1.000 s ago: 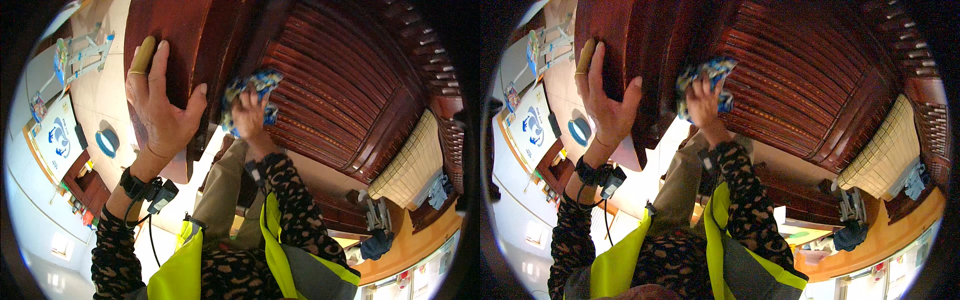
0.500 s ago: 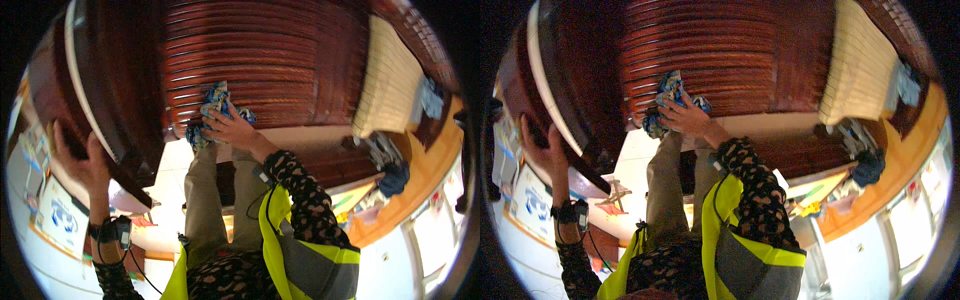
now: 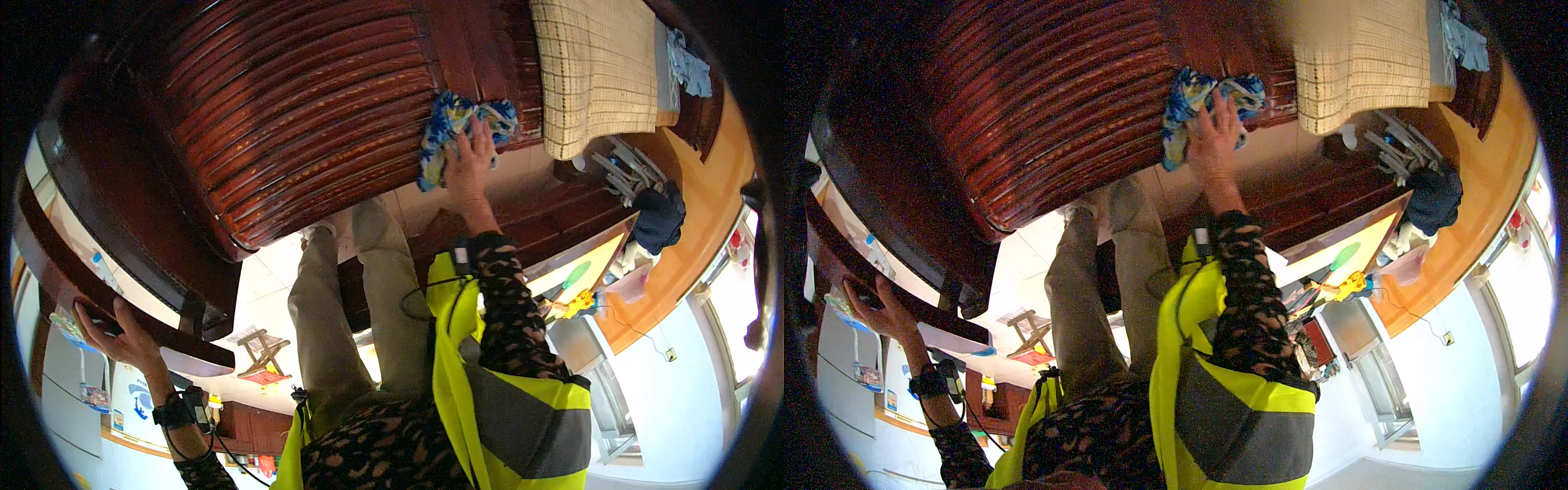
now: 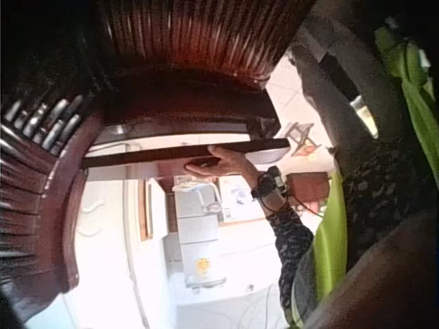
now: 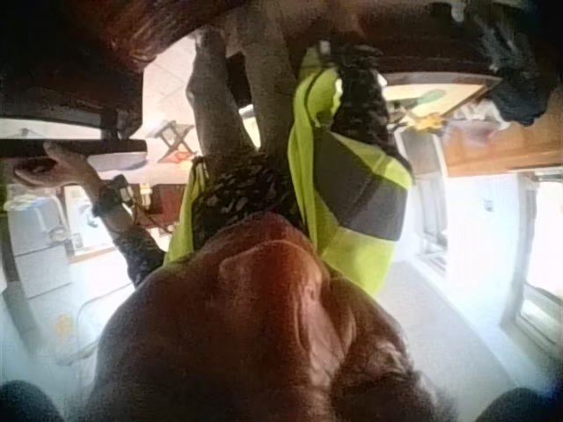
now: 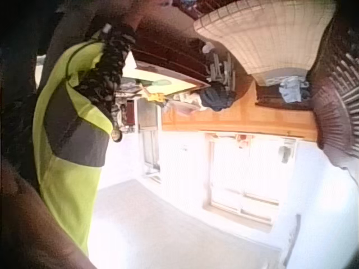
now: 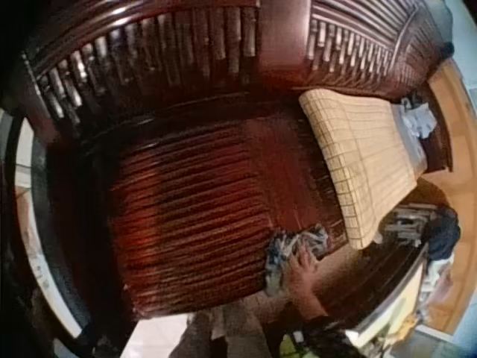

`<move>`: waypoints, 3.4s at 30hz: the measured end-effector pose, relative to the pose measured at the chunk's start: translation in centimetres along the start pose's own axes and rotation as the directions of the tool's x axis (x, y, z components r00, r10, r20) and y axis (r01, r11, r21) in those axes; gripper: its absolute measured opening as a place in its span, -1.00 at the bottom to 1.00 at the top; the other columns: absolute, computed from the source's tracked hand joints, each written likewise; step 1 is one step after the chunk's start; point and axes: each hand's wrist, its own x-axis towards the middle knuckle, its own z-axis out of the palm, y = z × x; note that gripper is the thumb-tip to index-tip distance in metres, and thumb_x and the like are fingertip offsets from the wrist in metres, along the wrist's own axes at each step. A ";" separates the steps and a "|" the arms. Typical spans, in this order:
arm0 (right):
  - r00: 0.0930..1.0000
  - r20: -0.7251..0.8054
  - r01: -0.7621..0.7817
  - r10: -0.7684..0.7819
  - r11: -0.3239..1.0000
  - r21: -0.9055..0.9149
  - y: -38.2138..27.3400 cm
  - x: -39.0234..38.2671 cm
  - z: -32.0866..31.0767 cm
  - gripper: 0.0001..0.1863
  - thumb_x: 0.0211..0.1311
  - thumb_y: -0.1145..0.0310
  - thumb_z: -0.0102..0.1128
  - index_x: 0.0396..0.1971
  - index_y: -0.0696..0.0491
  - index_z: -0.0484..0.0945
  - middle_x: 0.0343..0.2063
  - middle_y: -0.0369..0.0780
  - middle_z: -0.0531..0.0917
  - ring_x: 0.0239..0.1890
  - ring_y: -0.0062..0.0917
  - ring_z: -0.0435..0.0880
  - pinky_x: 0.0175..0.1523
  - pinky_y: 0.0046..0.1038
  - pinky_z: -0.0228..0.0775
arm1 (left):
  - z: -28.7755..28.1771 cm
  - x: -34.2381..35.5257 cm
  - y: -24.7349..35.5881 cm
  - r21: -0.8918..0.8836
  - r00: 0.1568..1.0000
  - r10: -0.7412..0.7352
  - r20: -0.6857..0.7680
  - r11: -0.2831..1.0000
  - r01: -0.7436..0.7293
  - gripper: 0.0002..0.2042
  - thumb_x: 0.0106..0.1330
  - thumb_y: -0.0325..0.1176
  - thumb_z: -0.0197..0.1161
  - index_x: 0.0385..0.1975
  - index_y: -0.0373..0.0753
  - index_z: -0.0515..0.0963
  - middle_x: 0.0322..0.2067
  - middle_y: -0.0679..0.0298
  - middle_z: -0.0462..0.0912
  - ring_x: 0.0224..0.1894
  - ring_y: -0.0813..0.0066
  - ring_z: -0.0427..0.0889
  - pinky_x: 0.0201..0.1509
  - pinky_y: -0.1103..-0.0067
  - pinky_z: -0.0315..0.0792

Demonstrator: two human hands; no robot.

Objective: The person wipes a wooden sofa with a patterned cloth, then removes a mat from the sofa and places it aside. The person then rinses the cloth in a blue basin of soapy water and wrings it out before placing it on a nearby cabinet.

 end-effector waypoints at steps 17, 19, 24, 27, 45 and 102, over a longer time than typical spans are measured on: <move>0.996 -0.019 0.092 -0.090 0.990 0.109 -5.8 11.5 2.1 -0.49 0.23 0.33 0.15 0.22 -0.12 0.36 0.25 -0.10 0.31 0.31 -0.12 0.22 0.32 0.18 -0.04 | 0.0 0.2 0.1 0.014 0.999 -0.014 0.048 1.000 0.014 -0.35 0.26 -0.01 0.26 0.28 -0.18 0.25 0.24 0.05 0.19 0.29 0.07 0.18 0.35 0.15 0.21; 1.000 0.018 0.012 -0.014 0.995 0.096 -6.0 11.4 2.6 -0.49 0.24 0.32 0.14 0.21 -0.11 0.36 0.25 -0.09 0.31 0.30 -0.13 0.24 0.33 0.16 -0.04 | -0.1 0.3 0.0 0.029 0.996 0.067 0.054 0.997 -0.068 -0.34 0.25 0.01 0.27 0.25 -0.23 0.27 0.21 0.05 0.16 0.27 0.05 0.20 0.39 0.16 0.16; 0.995 0.011 -0.102 0.101 0.990 0.094 -6.6 5.8 0.4 -0.47 0.23 0.33 0.14 0.24 -0.12 0.34 0.26 -0.10 0.31 0.25 -0.13 0.29 0.32 0.16 -0.02 | -0.4 0.5 0.2 0.149 0.993 0.066 0.103 0.986 -0.080 -0.34 0.30 -0.02 0.20 0.29 -0.25 0.17 0.24 0.00 0.11 0.29 0.03 0.13 0.33 0.17 0.24; 0.977 0.030 -0.213 0.211 0.974 0.077 -7.3 2.5 -0.6 -0.39 0.19 0.29 0.25 0.26 -0.15 0.31 0.25 -0.14 0.31 0.26 -0.15 0.27 0.27 0.14 0.08 | -0.6 0.4 0.7 0.227 0.988 0.088 0.128 0.967 -0.115 -0.28 0.33 0.15 0.05 0.28 -0.28 0.13 0.25 -0.02 0.13 0.30 0.03 0.12 0.37 0.08 0.10; 0.527 -0.001 -0.611 0.850 0.380 0.694 -22.2 -10.2 9.0 -0.54 0.36 0.30 0.02 0.13 0.28 0.35 0.29 0.21 0.15 0.26 0.14 0.22 0.28 -0.03 0.11 | -0.3 0.4 -2.0 0.093 0.979 0.161 0.124 0.981 -0.173 -0.29 0.33 0.11 0.06 0.27 -0.34 0.11 0.24 -0.03 0.08 0.31 0.01 0.04 0.35 0.04 0.00; 0.769 -0.353 -0.528 0.533 0.841 0.120 -3.0 -3.5 0.9 -0.39 0.10 0.50 0.23 0.21 -0.13 0.38 0.13 -0.06 0.39 0.14 -0.06 0.33 0.20 -0.14 0.26 | -0.2 0.0 -1.5 -0.022 0.977 0.135 0.167 0.991 -0.133 -0.30 0.32 0.07 0.06 0.29 -0.32 0.08 0.22 -0.07 0.03 0.31 0.00 0.04 0.40 0.10 0.02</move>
